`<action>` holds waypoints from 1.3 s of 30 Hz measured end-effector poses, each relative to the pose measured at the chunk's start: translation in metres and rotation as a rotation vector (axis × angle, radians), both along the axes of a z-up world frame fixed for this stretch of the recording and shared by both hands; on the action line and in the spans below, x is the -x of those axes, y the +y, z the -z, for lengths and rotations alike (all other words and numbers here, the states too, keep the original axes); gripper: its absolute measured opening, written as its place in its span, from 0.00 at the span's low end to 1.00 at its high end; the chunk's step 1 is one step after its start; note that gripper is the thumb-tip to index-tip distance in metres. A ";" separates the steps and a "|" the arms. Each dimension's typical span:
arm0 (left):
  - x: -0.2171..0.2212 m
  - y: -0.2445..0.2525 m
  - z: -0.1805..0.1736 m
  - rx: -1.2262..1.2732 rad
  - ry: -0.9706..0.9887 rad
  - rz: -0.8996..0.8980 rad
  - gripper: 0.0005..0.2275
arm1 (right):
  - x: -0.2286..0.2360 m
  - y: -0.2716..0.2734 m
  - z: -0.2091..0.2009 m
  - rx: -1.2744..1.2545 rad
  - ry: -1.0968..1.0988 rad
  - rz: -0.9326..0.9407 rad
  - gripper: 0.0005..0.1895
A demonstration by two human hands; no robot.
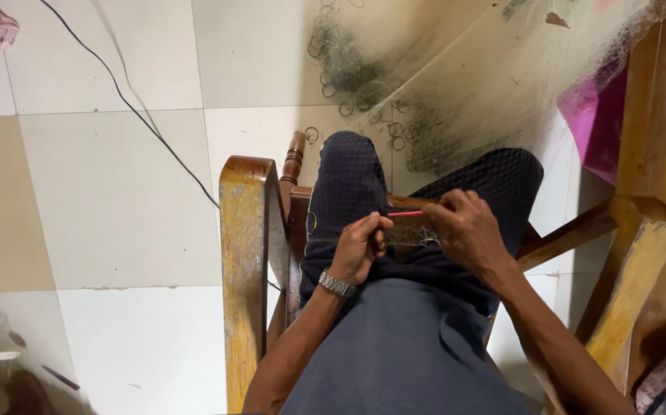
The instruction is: Repairing a fishing net using a netting needle and scissors
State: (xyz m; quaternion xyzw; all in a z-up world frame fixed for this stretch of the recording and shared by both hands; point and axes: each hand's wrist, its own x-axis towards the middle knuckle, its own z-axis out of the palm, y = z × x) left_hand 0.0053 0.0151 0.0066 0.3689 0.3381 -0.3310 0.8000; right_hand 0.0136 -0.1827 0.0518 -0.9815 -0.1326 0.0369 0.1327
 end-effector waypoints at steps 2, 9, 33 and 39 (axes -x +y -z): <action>0.001 -0.001 0.002 -0.004 0.000 -0.002 0.12 | 0.009 -0.004 0.003 -0.038 0.024 0.020 0.06; 0.000 -0.001 0.004 -0.041 -0.016 0.022 0.15 | 0.019 0.000 -0.010 -0.272 0.101 0.155 0.06; -0.010 -0.008 -0.008 -0.143 -0.018 0.087 0.16 | 0.037 0.001 -0.003 -0.377 0.083 0.230 0.06; -0.012 -0.008 -0.006 -0.126 -0.006 0.097 0.17 | 0.043 0.009 0.009 -0.486 0.058 0.301 0.11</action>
